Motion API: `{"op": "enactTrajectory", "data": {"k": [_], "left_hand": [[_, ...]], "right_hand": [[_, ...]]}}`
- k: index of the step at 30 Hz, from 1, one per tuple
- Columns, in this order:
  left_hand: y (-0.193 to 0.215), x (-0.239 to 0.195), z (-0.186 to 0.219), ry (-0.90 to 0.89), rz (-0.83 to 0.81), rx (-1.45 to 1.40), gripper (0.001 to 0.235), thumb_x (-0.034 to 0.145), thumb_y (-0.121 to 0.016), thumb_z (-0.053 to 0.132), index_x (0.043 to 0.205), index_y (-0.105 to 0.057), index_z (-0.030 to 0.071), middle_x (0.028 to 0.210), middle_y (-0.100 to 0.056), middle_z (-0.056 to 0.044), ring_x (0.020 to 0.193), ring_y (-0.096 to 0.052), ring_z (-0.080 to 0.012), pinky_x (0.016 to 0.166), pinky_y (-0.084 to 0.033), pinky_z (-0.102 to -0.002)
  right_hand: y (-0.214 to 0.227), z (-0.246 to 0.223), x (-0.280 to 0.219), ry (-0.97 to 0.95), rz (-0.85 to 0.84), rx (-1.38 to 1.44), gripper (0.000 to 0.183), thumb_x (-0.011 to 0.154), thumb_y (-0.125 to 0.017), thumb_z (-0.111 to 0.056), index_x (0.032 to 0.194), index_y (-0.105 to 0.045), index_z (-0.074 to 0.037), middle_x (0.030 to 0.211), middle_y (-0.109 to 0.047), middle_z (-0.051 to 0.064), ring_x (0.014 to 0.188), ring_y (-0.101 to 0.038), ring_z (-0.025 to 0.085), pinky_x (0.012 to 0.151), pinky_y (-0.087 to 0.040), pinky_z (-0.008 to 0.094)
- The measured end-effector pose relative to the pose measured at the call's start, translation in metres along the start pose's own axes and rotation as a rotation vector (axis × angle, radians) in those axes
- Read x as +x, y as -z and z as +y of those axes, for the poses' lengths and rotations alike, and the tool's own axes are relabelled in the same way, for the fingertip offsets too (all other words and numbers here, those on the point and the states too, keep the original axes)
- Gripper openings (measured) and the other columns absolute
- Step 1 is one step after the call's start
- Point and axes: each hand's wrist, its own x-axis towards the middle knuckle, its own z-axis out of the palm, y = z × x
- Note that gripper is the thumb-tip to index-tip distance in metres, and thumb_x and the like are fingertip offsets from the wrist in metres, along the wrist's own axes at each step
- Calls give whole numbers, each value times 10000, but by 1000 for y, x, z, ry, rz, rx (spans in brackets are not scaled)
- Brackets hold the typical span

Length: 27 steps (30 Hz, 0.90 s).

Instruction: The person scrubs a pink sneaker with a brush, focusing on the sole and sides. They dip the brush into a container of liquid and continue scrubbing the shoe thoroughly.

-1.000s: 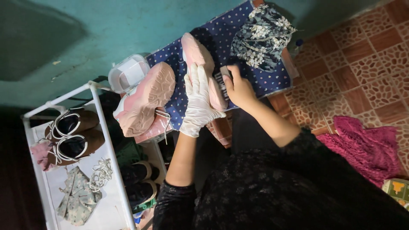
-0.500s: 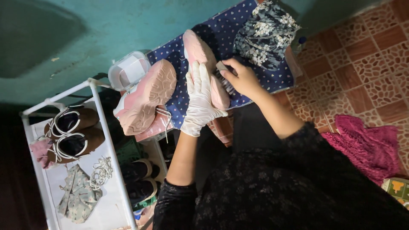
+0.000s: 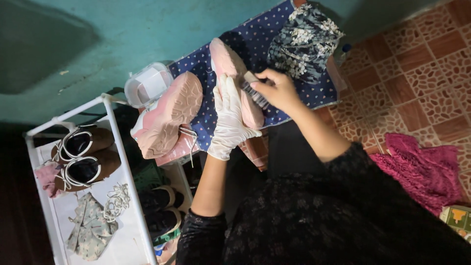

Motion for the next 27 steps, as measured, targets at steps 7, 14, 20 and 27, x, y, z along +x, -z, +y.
{"op": "enactTrajectory", "data": {"k": [7,14,20,27], "left_hand": [[2,1,5,38,-4,30,1865,213,-785,892,1557,-18,-150,1649,3,-367,1566,16,-463,1321,-10,-574],[0,4,5,62,-5,-28,1910,183,-788,906,1555,25,-145,1658,44,-342,1577,54,-417,1328,31,-535],[2,1,6,53,-3,-95,1867,253,-842,868,1567,28,-133,1662,40,-341,1573,70,-430,1323,62,-518],[11,-18,-3,119,199,-866,1523,549,-991,537,1666,-32,148,1697,117,-232,1560,90,-449,1304,45,-518]], "right_hand": [[1,-13,-1,80,-22,-73,277,807,-852,-271,1078,-796,-279,635,-693,86,608,-700,227,507,-529,332],[-9,-5,-3,135,77,-71,275,832,-842,-275,1102,-790,-272,658,-694,73,593,-682,223,491,-513,329],[-8,1,-9,299,181,-10,277,913,-821,-247,1178,-768,-186,742,-726,139,696,-724,294,562,-565,379],[-6,6,-15,417,182,-12,324,952,-775,-200,1261,-718,-121,981,-752,196,914,-734,365,727,-609,447]]}}
